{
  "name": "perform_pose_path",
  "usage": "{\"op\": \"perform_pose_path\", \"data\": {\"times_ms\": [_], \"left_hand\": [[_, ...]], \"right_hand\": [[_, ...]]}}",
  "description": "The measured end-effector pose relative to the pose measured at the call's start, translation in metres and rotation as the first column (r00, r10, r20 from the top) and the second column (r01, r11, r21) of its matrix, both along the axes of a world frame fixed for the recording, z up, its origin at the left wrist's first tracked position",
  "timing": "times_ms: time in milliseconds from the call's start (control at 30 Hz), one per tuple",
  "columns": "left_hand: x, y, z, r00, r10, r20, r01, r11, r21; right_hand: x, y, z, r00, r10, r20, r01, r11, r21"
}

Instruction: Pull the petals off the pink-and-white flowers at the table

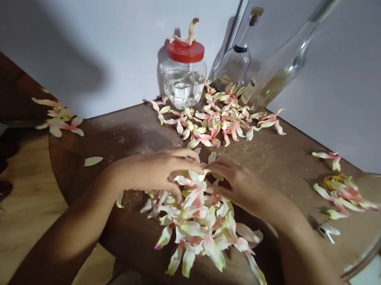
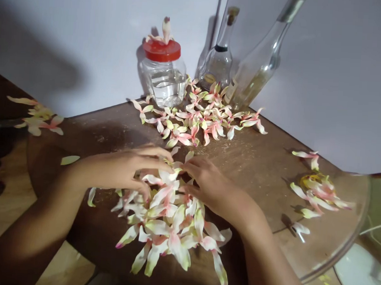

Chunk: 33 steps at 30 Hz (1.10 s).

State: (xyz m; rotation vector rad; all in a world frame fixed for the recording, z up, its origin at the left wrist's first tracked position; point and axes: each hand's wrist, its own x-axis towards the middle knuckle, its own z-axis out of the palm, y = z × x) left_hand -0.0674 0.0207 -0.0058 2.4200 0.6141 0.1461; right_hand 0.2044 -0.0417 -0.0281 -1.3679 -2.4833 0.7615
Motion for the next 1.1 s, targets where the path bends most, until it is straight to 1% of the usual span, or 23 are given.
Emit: {"op": "perform_pose_path", "data": {"times_ms": [67,167,233,300,367,433,500,600,700,733,800,867,933,967,1000,1067,1100], "left_hand": [[0.006,-0.003,0.003,1.000,-0.027,0.008,0.027,1.000,0.010],[0.003,-0.003,0.011,0.996,-0.033,0.086,0.028,0.998,0.063],[-0.005,-0.003,0.016,0.990,-0.014,0.140,-0.001,0.994,0.111],[-0.014,-0.006,0.019,0.982,0.013,0.189,-0.048,0.983,0.180],[-0.022,-0.010,0.019,0.971,0.048,0.234,-0.108,0.962,0.249],[-0.030,-0.015,0.017,0.958,0.077,0.276,-0.160,0.944,0.290],[-0.037,-0.019,0.014,0.940,0.099,0.328,-0.205,0.929,0.307],[-0.050,-0.022,0.011,0.904,0.120,0.410,-0.268,0.906,0.327],[-0.065,-0.027,0.009,0.878,0.120,0.463,-0.301,0.892,0.339],[-0.070,-0.030,0.009,0.880,0.131,0.456,-0.311,0.885,0.346],[-0.081,-0.038,0.010,0.902,0.188,0.388,-0.332,0.877,0.348],[-0.091,-0.048,0.007,0.908,0.282,0.309,-0.382,0.858,0.342],[-0.095,-0.056,0.001,0.915,0.342,0.215,-0.397,0.859,0.322],[-0.094,-0.059,-0.003,0.923,0.348,0.161,-0.383,0.866,0.322],[-0.092,-0.060,-0.009,0.934,0.344,0.097,-0.356,0.875,0.327],[-0.082,-0.060,-0.020,0.951,0.309,-0.018,-0.286,0.899,0.331],[-0.076,-0.059,-0.024,0.957,0.287,-0.046,-0.256,0.908,0.331]], "right_hand": [[-0.004,-0.005,0.011,1.000,-0.022,-0.016,0.022,1.000,-0.004],[-0.010,-0.022,0.024,0.998,-0.053,-0.017,0.054,0.996,0.076],[-0.017,-0.036,0.024,1.000,-0.010,-0.019,0.012,0.995,0.103],[-0.027,-0.045,0.019,0.999,0.014,-0.037,-0.011,0.997,0.079],[-0.037,-0.050,0.013,0.998,-0.002,-0.056,0.005,0.999,0.048],[-0.042,-0.050,0.010,0.997,-0.022,-0.068,0.024,0.999,0.033],[-0.041,-0.050,0.010,0.994,-0.031,-0.104,0.036,0.998,0.044],[-0.033,-0.048,0.016,0.986,-0.069,-0.153,0.080,0.995,0.065],[-0.019,-0.048,0.025,0.986,-0.084,-0.141,0.093,0.994,0.061],[-0.014,-0.049,0.027,0.988,-0.086,-0.124,0.094,0.994,0.060],[-0.002,-0.055,0.027,0.991,-0.108,-0.079,0.115,0.989,0.096],[0.009,-0.068,0.021,0.986,-0.166,-0.022,0.167,0.964,0.206],[0.015,-0.084,0.009,0.973,-0.227,0.032,0.202,0.917,0.345],[0.015,-0.091,0.002,0.970,-0.234,0.063,0.192,0.901,0.390],[0.014,-0.098,-0.004,0.971,-0.220,0.093,0.164,0.899,0.407],[0.005,-0.106,-0.015,0.978,-0.167,0.128,0.108,0.919,0.380],[-0.001,-0.107,-0.018,0.981,-0.152,0.121,0.099,0.926,0.364]]}}
